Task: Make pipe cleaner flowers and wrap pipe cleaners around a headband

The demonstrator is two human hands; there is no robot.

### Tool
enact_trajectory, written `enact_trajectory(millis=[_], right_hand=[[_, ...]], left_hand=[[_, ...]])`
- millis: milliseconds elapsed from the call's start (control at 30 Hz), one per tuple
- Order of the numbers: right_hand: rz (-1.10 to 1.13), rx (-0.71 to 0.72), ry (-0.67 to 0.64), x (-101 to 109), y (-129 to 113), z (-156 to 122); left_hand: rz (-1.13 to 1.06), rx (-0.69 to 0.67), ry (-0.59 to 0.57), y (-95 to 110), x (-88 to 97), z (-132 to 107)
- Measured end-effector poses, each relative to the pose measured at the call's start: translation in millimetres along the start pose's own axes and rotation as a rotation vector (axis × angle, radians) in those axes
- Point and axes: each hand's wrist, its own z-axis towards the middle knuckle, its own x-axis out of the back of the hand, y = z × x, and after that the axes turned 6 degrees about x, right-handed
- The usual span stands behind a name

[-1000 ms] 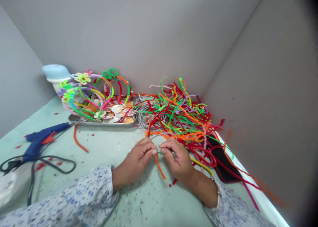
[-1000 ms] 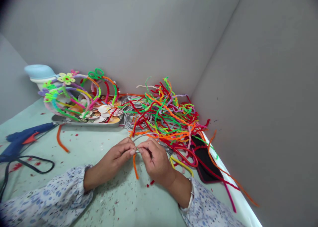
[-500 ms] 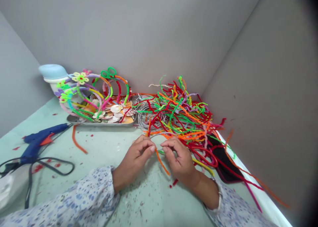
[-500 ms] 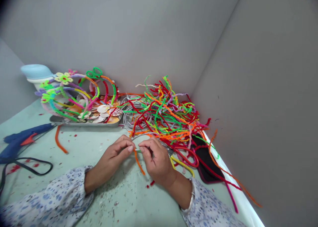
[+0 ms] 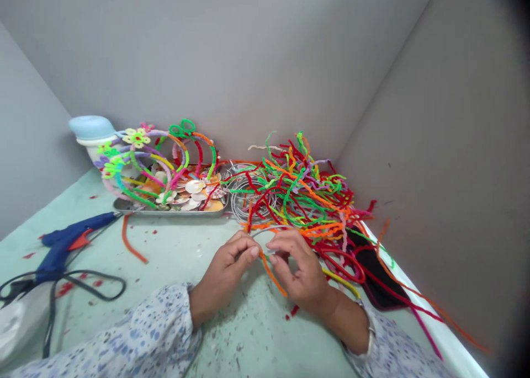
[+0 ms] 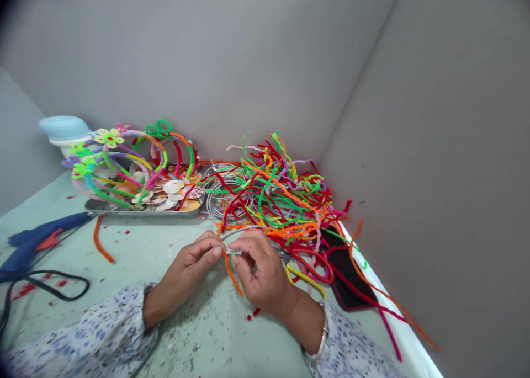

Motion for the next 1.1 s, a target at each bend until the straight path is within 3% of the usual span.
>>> enact_trajectory(millis=[100, 400, 567, 1100], right_hand=[[-0.037, 0.042, -0.04, -1.8, 2.8, -0.2], [-0.111, 0.042, 0.029, -2.8, 2.9, 0.2], [-0.129, 0.038, 0.042, -2.4, 3.3, 2.4], [-0.044, -0.138, 0.01, -3.4, -0.7, 0.5]], left_hand=[[-0.017, 0.019, 0.006, 0.9, 0.3, 0.1], [-0.1, 0.077, 0.022, 2.3, -1.6, -1.2], [-0.039, 0.055, 0.049, 1.2, -1.2, -2.6], [0.124, -0.002, 0.072, 2.9, -1.3, -1.5]])
